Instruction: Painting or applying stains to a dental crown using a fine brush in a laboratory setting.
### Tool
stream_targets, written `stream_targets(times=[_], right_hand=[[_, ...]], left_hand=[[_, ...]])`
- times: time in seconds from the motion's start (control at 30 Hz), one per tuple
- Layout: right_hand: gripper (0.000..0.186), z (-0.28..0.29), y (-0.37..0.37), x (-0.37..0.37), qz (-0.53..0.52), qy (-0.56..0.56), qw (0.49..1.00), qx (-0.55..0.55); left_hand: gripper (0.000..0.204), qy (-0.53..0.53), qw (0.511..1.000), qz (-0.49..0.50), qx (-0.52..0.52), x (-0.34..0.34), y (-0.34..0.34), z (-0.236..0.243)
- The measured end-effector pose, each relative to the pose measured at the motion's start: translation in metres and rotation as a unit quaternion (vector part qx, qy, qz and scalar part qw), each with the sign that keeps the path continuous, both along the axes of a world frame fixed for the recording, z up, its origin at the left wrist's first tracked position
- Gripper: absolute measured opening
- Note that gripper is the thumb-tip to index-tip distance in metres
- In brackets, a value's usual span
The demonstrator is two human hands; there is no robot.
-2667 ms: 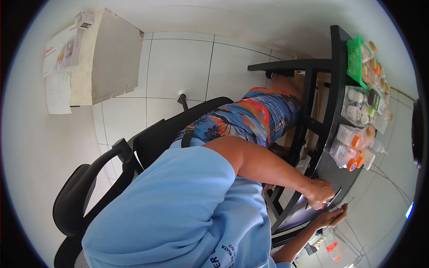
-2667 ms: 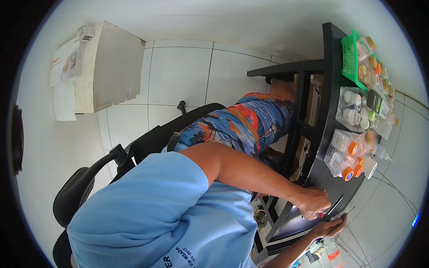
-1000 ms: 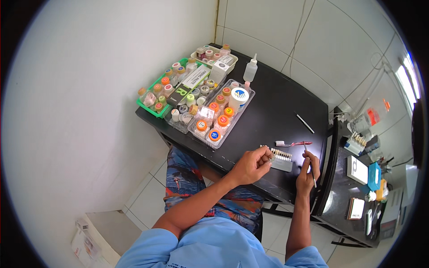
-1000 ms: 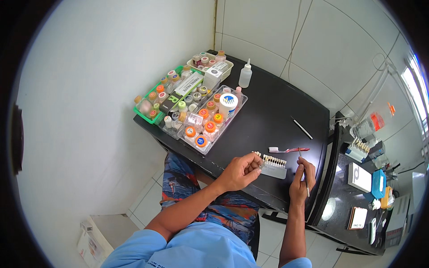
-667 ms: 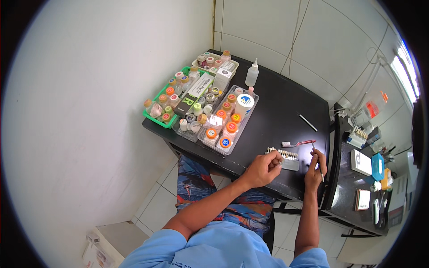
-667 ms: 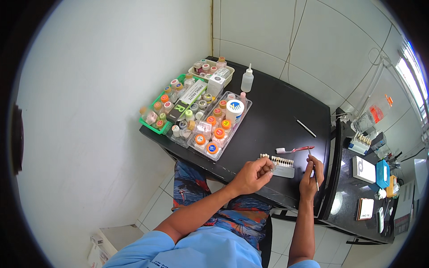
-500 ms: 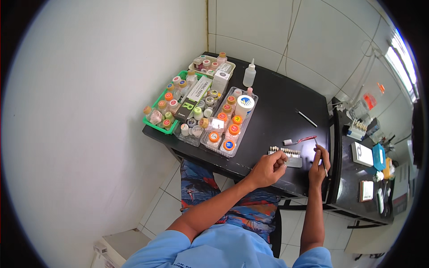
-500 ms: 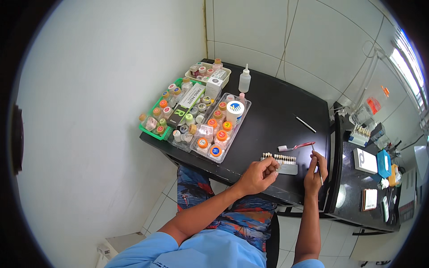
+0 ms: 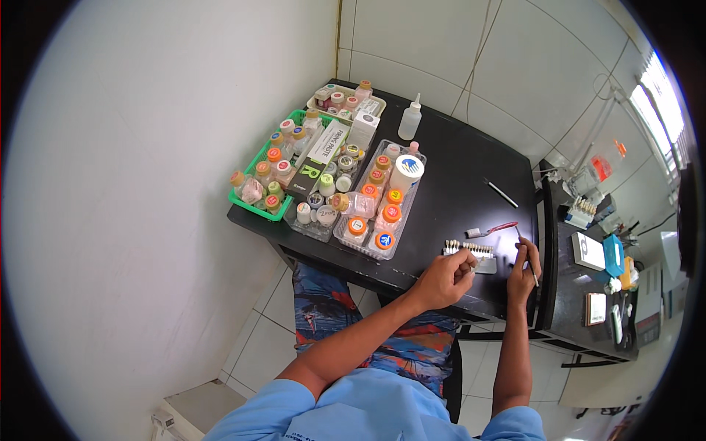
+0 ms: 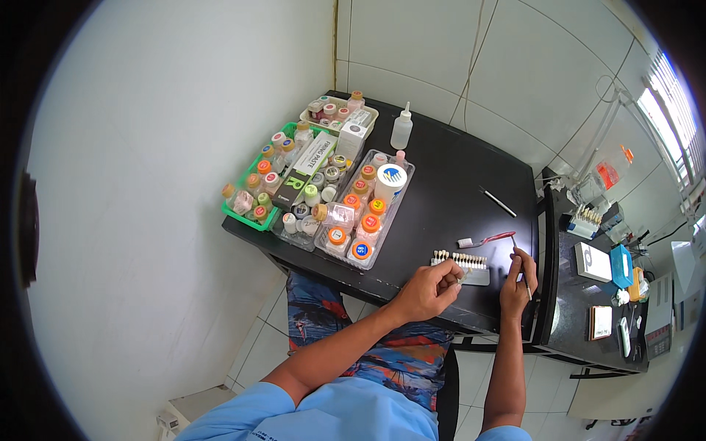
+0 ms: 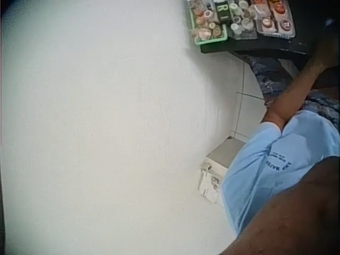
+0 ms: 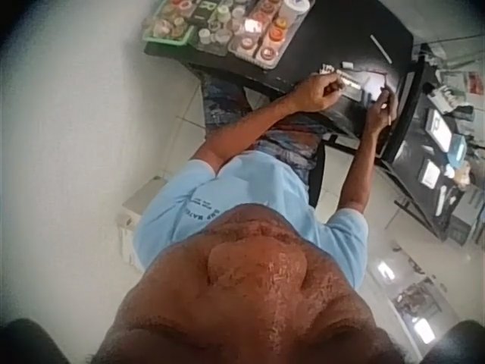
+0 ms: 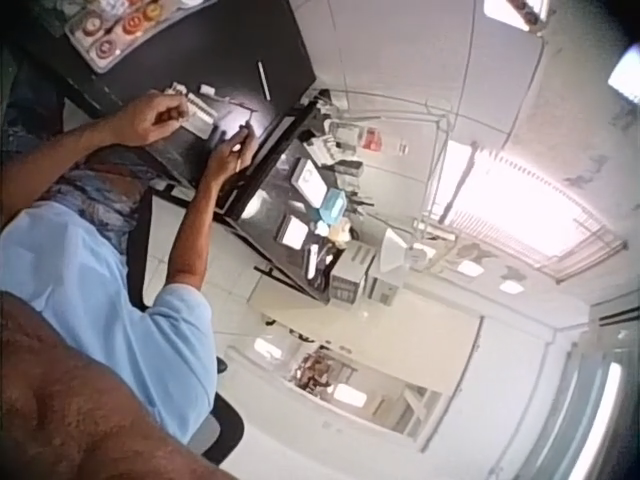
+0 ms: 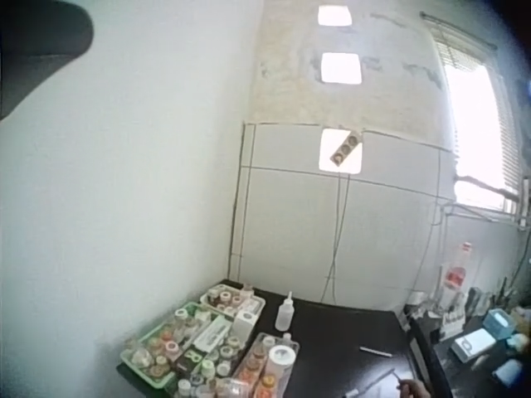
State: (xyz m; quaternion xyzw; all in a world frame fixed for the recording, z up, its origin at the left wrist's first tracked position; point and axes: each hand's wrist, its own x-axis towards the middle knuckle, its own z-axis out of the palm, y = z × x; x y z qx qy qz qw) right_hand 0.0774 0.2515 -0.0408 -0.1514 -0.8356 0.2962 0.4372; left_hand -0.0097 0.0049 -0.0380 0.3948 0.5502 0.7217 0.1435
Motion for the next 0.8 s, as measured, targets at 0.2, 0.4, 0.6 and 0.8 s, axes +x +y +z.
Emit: stream_targets(times=[0.2, 0.4, 0.6, 0.8], right_hand=[[0.020, 0.0012, 0.0017, -0.0015, 0.007, 0.006, 1.000, 0.006], [0.019, 0.0027, 0.0005, -0.0008, 0.015, 0.008, 1.000, -0.007], [0.020, -0.0003, 0.0022, -0.0015, 0.024, 0.018, 1.000, -0.001], [0.020, 0.0008, 0.0000, -0.0017, 0.028, 0.011, 1.000, -0.006]], left_hand=[[0.014, -0.002, 1.000, 0.000, -0.003, -0.0007, 0.0015, 0.0003], [0.014, 0.003, 1.000, 0.007, -0.010, -0.0006, 0.0026, 0.0003], [0.013, 0.006, 1.000, 0.018, -0.020, 0.0005, 0.0025, -0.0008], [0.013, 0.010, 0.999, 0.026, -0.026, 0.0012, 0.0018, -0.0005]])
